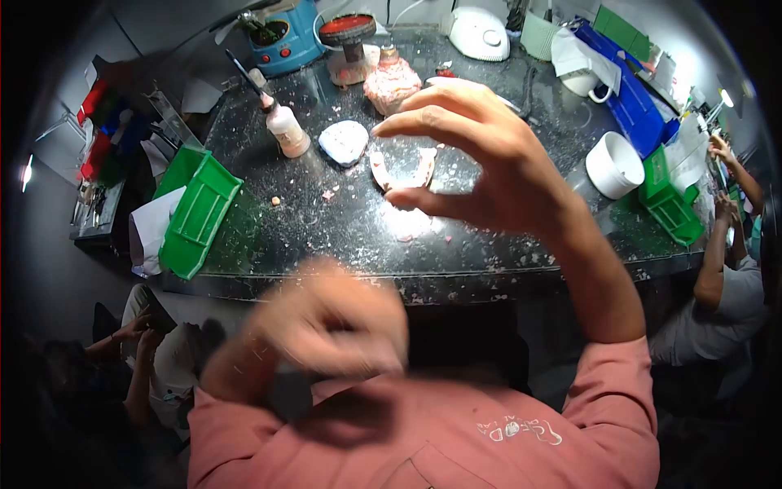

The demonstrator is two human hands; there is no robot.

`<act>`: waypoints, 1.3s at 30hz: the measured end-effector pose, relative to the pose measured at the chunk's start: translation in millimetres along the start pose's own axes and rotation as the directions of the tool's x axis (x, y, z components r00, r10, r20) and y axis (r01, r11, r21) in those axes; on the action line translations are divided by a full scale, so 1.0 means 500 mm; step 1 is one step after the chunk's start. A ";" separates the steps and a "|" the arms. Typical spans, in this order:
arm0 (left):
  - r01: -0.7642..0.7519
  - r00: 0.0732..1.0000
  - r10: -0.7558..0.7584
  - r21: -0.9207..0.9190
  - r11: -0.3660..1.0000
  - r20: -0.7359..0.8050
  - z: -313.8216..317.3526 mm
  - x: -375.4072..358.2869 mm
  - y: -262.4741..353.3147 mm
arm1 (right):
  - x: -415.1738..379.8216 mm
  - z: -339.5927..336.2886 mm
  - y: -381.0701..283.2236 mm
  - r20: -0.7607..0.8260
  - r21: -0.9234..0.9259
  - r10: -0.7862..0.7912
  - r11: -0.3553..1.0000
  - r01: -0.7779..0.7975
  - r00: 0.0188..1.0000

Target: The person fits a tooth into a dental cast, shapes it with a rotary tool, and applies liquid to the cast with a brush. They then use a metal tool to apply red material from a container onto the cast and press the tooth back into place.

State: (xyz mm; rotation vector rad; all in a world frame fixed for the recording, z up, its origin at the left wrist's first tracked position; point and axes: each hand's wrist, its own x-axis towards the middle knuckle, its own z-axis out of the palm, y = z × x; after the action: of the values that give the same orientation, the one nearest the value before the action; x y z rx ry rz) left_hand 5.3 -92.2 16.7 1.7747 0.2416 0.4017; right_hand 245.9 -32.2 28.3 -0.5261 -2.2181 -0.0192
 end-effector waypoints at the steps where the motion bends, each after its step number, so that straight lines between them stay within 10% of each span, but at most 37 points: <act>1: 0.207 0.928 -0.131 -0.190 0.960 0.348 0.057 -0.002 -0.057 | 0.011 -0.002 -0.050 -0.059 0.067 0.008 0.998 -0.004 0.998; 3: 0.465 0.763 -0.646 -0.708 0.532 0.016 0.271 -0.129 -0.254 | 0.006 0.046 -0.207 0.231 0.275 -0.039 0.961 -0.026 0.972; 4: 0.476 0.761 -0.647 -0.709 0.520 0.037 0.276 -0.115 -0.287 | -0.032 0.113 -0.261 0.045 0.508 -0.107 0.859 0.069 0.993; 7: 0.497 0.834 -0.551 -0.399 0.771 -0.025 0.272 -0.063 -0.402 | -0.162 0.336 -0.352 0.121 0.655 -0.026 0.753 -0.060 0.992; 9: 0.461 0.880 -0.473 -0.159 0.873 -0.048 0.270 -0.045 -0.477 | -0.299 0.416 -0.328 0.413 0.858 0.277 0.202 -0.473 0.868; 10: 0.426 0.902 -0.427 -0.029 0.904 -0.055 0.259 -0.033 -0.516 | -0.376 0.407 -0.243 0.563 0.622 0.124 0.587 -0.517 0.817; 11: 0.380 0.925 -0.375 0.095 0.920 -0.065 0.251 -0.015 -0.556 | -0.389 0.332 -0.208 0.696 0.280 0.341 0.681 -0.676 0.632; 12: 0.345 0.939 -0.339 0.208 0.915 -0.065 0.219 -0.084 -0.596 | -0.435 0.297 -0.188 0.639 0.321 0.488 0.534 -0.782 0.595; 14: 0.414 0.891 -0.437 0.621 0.666 -0.126 0.180 -0.194 -0.525 | -0.606 0.261 -0.163 0.490 -0.230 0.716 0.657 -0.718 0.497; 15: 0.114 0.992 -0.115 0.793 0.598 -0.056 0.148 -0.280 -0.560 | -0.651 0.228 -0.150 0.450 -0.337 0.746 0.651 -0.680 0.491; 18: 0.461 0.887 -0.304 0.636 0.619 -0.347 0.139 -0.438 -0.541 | -0.761 0.225 -0.157 0.037 0.162 0.948 0.305 -0.938 0.315; 19: 0.638 0.614 -0.498 0.014 0.770 -0.612 0.176 -0.495 -0.597 | -0.787 0.238 -0.166 0.045 0.168 0.946 0.310 -0.936 0.321; 20: 0.445 0.276 -0.745 -0.606 0.660 -0.608 0.189 -0.520 -0.629 | -0.808 0.252 -0.168 0.196 -0.225 0.939 0.324 -0.919 0.283; 21: 0.448 0.270 -0.744 -0.604 0.659 -0.611 0.183 -0.514 -0.613 | -0.759 0.247 -0.177 0.313 -0.576 0.932 0.337 -0.744 0.180; 24: 0.544 0.399 -0.644 -0.397 0.739 -0.653 0.200 -0.462 -0.517 | -0.530 0.158 -0.287 0.530 -0.356 0.812 0.476 -0.804 0.246; 25: 0.567 0.444 -0.612 -0.324 0.758 -0.654 0.207 -0.443 -0.480 | -0.410 0.107 -0.277 0.799 -0.405 0.568 0.269 -0.874 -0.195; 29: 0.639 0.516 -0.461 -0.034 0.768 -0.722 0.220 -0.455 -0.511 | -0.242 -0.032 -0.206 0.971 0.216 0.008 0.409 -0.887 0.240; 30: 0.785 0.308 -0.457 -0.048 0.617 -0.834 0.227 -0.459 -0.572 | -0.167 -0.074 -0.191 0.989 0.141 0.002 0.349 -0.927 0.151; 31: 0.895 0.093 -0.406 -0.102 0.434 -0.909 0.242 -0.471 -0.599 | -0.105 -0.094 -0.183 0.962 0.208 0.095 0.346 -0.915 0.255; 32: 0.898 0.072 -0.406 -0.117 0.424 -0.911 0.260 -0.459 -0.587 | -0.072 -0.074 -0.165 0.829 0.425 0.147 0.462 -0.778 0.540; 33: 0.861 0.117 -0.413 -0.115 0.495 -0.903 0.277 -0.416 -0.570 | -0.011 -0.061 -0.151 0.822 0.327 0.290 0.464 -0.823 0.491; 34: 0.814 0.163 -0.414 -0.115 0.570 -0.896 0.279 -0.372 -0.549 | 0.020 -0.014 -0.111 0.633 0.318 0.318 0.725 -0.611 0.706; 36: 0.723 0.646 -0.617 0.101 0.683 -0.451 0.174 -0.284 -0.311 | 0.110 0.086 -0.040 0.373 0.184 0.492 0.792 -0.583 0.787; 39: 0.265 0.784 -0.412 -0.350 0.898 -0.465 0.086 -0.186 -0.066 | 0.193 0.252 0.065 -0.004 -0.175 0.512 0.845 -0.505 0.859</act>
State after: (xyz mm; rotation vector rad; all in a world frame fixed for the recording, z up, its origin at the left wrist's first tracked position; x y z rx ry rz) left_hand -61.7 -157.3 -36.9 1.2826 0.8563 0.6240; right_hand 111.1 56.4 12.9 -1.2109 -2.0607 0.0837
